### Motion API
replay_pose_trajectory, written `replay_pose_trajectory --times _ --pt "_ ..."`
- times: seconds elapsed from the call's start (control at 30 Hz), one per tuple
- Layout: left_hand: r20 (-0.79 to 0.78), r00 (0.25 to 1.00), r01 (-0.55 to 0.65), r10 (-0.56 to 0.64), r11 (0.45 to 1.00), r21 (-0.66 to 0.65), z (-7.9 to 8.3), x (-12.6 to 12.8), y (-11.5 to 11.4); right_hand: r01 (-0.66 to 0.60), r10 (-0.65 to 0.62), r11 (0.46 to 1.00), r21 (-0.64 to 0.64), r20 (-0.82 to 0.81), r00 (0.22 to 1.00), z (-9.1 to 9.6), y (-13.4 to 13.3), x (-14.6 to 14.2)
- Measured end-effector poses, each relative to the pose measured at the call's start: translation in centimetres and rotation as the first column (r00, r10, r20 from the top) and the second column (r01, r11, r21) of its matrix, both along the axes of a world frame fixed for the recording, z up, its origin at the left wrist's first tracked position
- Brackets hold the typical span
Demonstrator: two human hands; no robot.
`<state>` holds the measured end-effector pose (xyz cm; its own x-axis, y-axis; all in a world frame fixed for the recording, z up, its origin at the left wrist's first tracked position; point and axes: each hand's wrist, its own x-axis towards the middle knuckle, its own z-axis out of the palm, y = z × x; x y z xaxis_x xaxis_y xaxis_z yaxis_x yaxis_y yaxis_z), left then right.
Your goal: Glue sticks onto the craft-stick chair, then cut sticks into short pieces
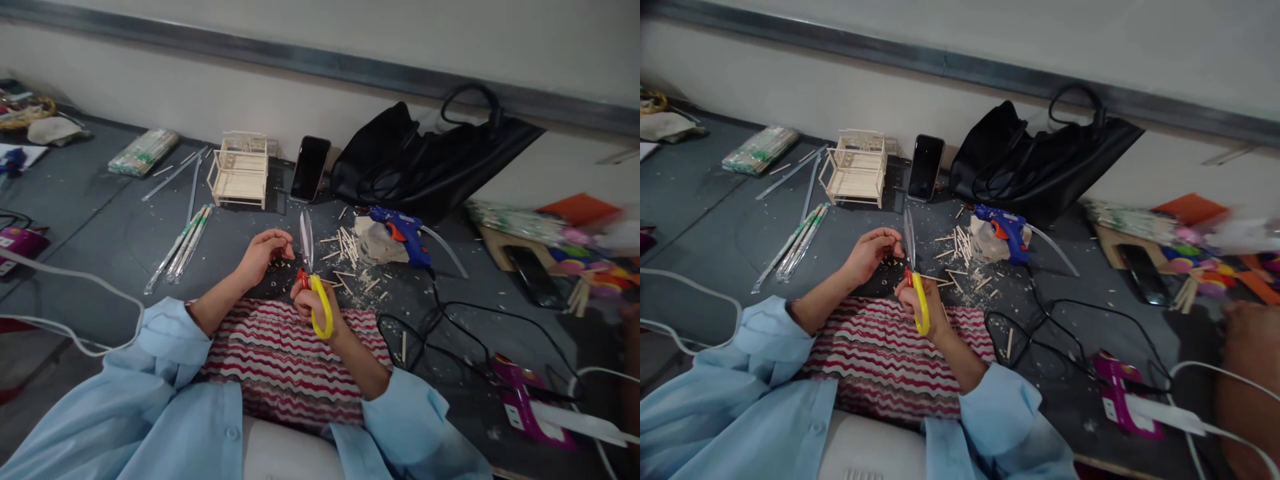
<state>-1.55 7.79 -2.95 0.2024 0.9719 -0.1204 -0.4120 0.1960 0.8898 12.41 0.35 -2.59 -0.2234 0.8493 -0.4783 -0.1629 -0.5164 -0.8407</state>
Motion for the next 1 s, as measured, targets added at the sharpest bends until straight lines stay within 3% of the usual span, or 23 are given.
replay_pose_trajectory --times 0.27,0.43,0.6,0.73,0.83,0.9,1.0 --pt "-0.222 0.975 0.016 0.013 0.992 0.127 -0.6 0.0 0.1 0.028 -0.027 0.999 0.017 -0.036 0.999 0.4 -0.2 0.0" --pt "-0.217 0.976 0.05 -0.022 0.991 0.124 -0.4 0.0 0.1 0.019 -0.018 1.0 0.019 -0.032 0.999 0.4 -0.2 0.1" --pt "-0.197 0.978 -0.03 0.066 0.983 0.18 -0.5 0.0 0.2 0.021 -0.019 0.999 0.033 -0.035 0.999 0.4 -0.3 0.0" --pt "-0.321 0.938 -0.039 0.134 0.958 0.285 -0.8 -0.1 0.2 -0.001 0.001 0.996 0.085 0.008 1.0 0.3 -0.9 -0.2" --pt "-0.472 0.868 0.037 0.156 0.926 0.375 -1.0 0.4 0.9 -0.026 0.012 0.982 0.187 0.078 0.997 -0.2 -1.2 -0.4" --pt "-0.589 0.797 0.15 0.134 0.901 0.408 -1.0 1.3 2.0 -0.026 -0.006 0.958 0.284 0.11 0.994 -0.7 -1.3 -0.6" --pt "-0.739 0.665 0.404 0.113 0.778 0.482 -0.5 3.6 4.4 -0.012 -0.035 0.935 0.355 0.126 0.991 -1.5 -1.2 -0.8"
